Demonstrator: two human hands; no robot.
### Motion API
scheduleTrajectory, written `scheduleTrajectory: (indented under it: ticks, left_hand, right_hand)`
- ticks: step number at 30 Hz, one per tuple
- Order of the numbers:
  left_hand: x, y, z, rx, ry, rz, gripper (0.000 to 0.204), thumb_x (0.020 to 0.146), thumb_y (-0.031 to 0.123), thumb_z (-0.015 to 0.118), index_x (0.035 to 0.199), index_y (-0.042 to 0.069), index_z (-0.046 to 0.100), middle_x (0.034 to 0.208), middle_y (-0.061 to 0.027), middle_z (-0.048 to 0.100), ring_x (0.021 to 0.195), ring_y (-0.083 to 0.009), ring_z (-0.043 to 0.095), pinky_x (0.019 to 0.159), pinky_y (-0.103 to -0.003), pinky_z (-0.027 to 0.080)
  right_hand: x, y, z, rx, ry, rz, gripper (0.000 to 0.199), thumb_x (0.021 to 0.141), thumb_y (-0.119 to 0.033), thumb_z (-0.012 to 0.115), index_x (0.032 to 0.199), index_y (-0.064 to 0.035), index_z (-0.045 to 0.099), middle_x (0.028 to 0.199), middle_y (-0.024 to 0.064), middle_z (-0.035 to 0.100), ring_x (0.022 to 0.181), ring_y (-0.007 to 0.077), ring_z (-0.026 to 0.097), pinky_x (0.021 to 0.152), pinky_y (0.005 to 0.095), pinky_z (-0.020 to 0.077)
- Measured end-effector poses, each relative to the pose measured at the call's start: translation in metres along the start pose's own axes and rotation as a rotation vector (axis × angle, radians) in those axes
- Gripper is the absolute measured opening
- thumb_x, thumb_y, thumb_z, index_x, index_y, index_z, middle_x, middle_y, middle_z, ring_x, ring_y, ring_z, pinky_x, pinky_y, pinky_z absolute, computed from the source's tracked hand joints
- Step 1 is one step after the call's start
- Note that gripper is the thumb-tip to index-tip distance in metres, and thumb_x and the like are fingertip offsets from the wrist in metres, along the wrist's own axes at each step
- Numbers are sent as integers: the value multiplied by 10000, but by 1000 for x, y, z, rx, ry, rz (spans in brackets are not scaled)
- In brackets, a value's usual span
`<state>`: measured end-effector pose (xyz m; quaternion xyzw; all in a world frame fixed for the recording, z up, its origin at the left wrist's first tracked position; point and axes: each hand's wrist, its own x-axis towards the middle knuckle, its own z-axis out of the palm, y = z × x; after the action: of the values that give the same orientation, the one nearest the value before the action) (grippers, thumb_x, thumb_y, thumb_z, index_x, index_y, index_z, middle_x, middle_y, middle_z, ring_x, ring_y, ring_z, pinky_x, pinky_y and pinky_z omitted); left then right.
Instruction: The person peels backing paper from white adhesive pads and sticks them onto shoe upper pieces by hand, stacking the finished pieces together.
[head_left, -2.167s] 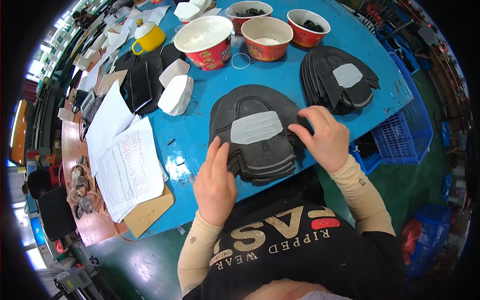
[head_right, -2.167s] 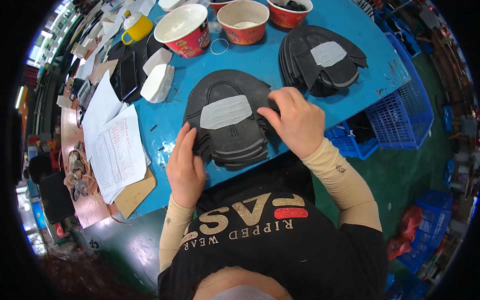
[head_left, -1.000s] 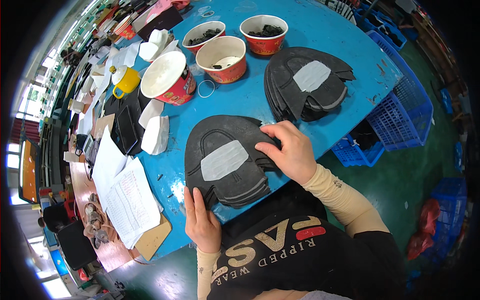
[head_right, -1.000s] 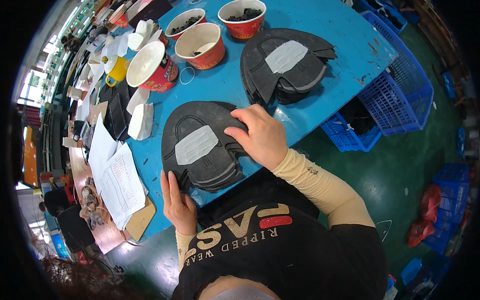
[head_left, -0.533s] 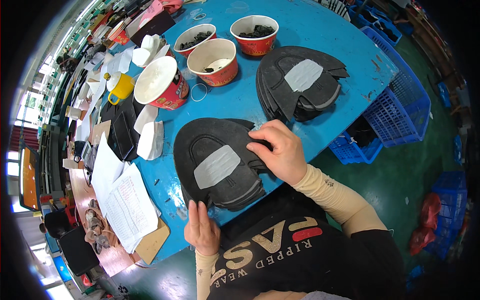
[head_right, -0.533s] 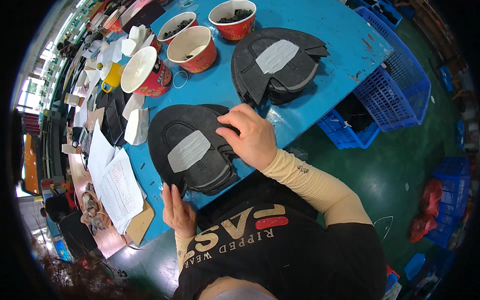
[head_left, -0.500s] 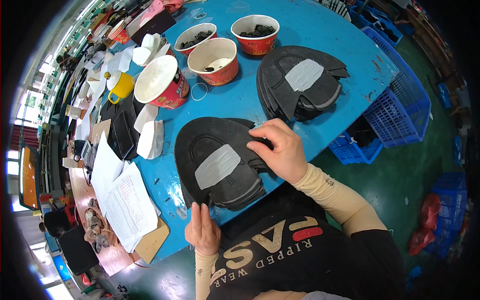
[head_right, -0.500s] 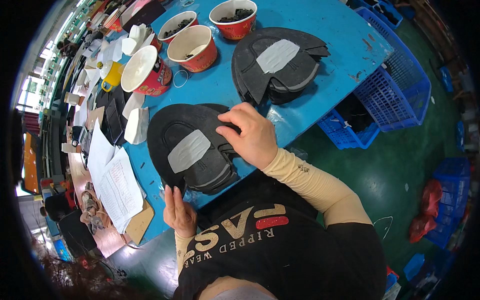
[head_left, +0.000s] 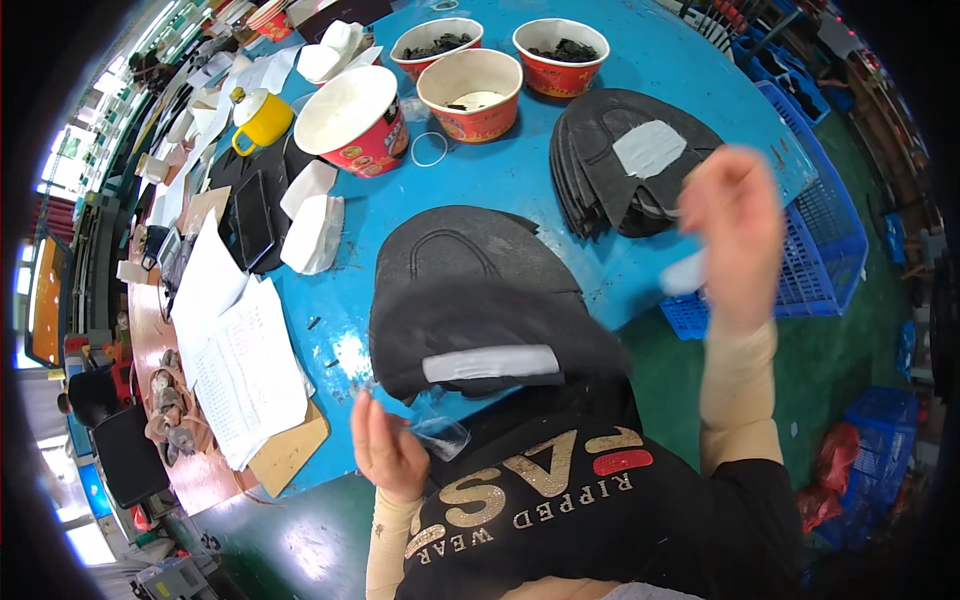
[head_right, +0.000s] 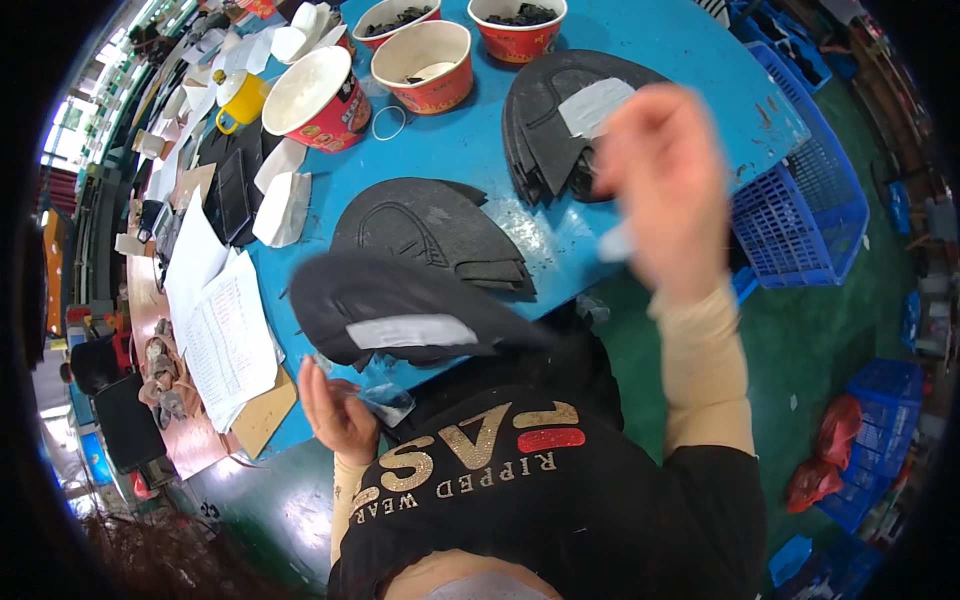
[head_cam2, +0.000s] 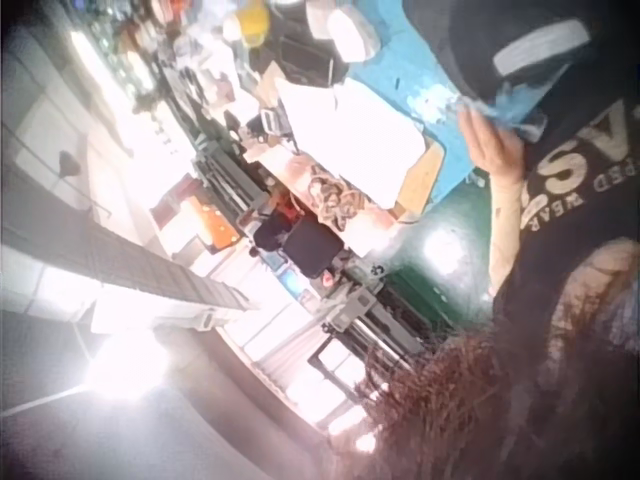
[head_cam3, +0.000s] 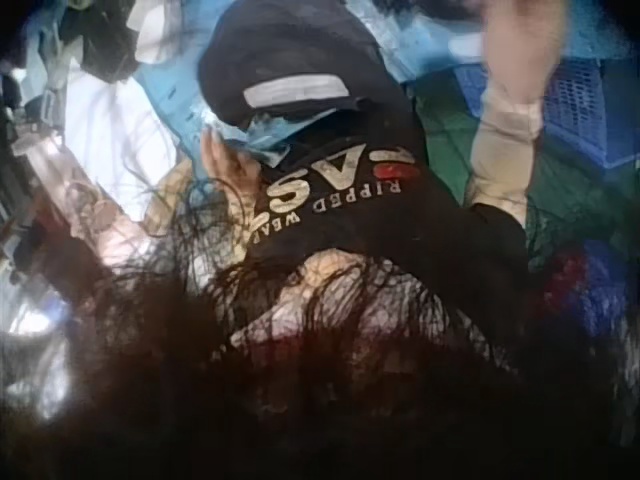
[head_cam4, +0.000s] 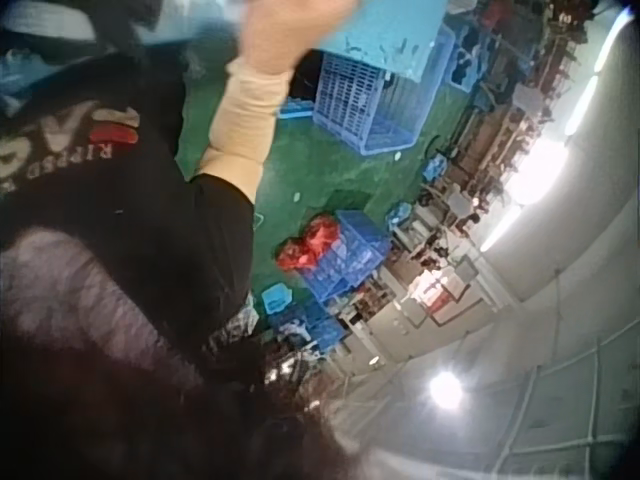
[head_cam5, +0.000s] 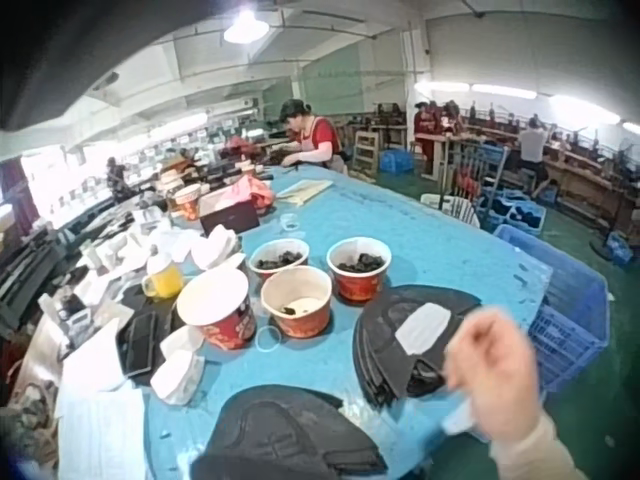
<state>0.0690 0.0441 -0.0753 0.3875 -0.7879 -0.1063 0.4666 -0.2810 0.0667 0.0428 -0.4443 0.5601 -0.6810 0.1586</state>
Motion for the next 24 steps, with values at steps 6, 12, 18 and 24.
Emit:
scheduleTrajectory:
  ticks: [6,12,18,24]
  left_hand:
    - [31,16,20,121,-131,81,484,689,-169,452,1136,-47,593,1168,-222,578,878,-273,627,742,-307,517]
    - [42,34,23,196,-275,217,469,605,-89,551,1048,21,662,1065,-139,630,655,-199,565,583,-288,457]
    - [63,44,28,-53,-284,34,443,692,-161,436,1066,-16,624,936,-158,610,819,-273,604,726,-303,479]
    - [109,53,47,-124,-509,-11,326,753,-98,458,1032,-35,614,813,-169,589,699,-294,569,667,-360,467]
  right_hand:
    - [11,19,-17,4,-432,293,216,883,-182,636,1030,-36,575,829,-18,597,710,25,519,587,180,407]
    - [-72,56,-1,-711,-519,-25,696,604,-351,831,1147,-46,521,924,86,585,781,227,593,631,332,486]
    - [-77,54,6,-880,-404,46,918,569,-403,830,1291,-28,405,1201,162,470,987,339,581,750,400,511]
    - [-86,67,4,-867,-369,26,960,565,-457,814,1311,-41,375,1206,175,461,939,368,600,716,418,519]
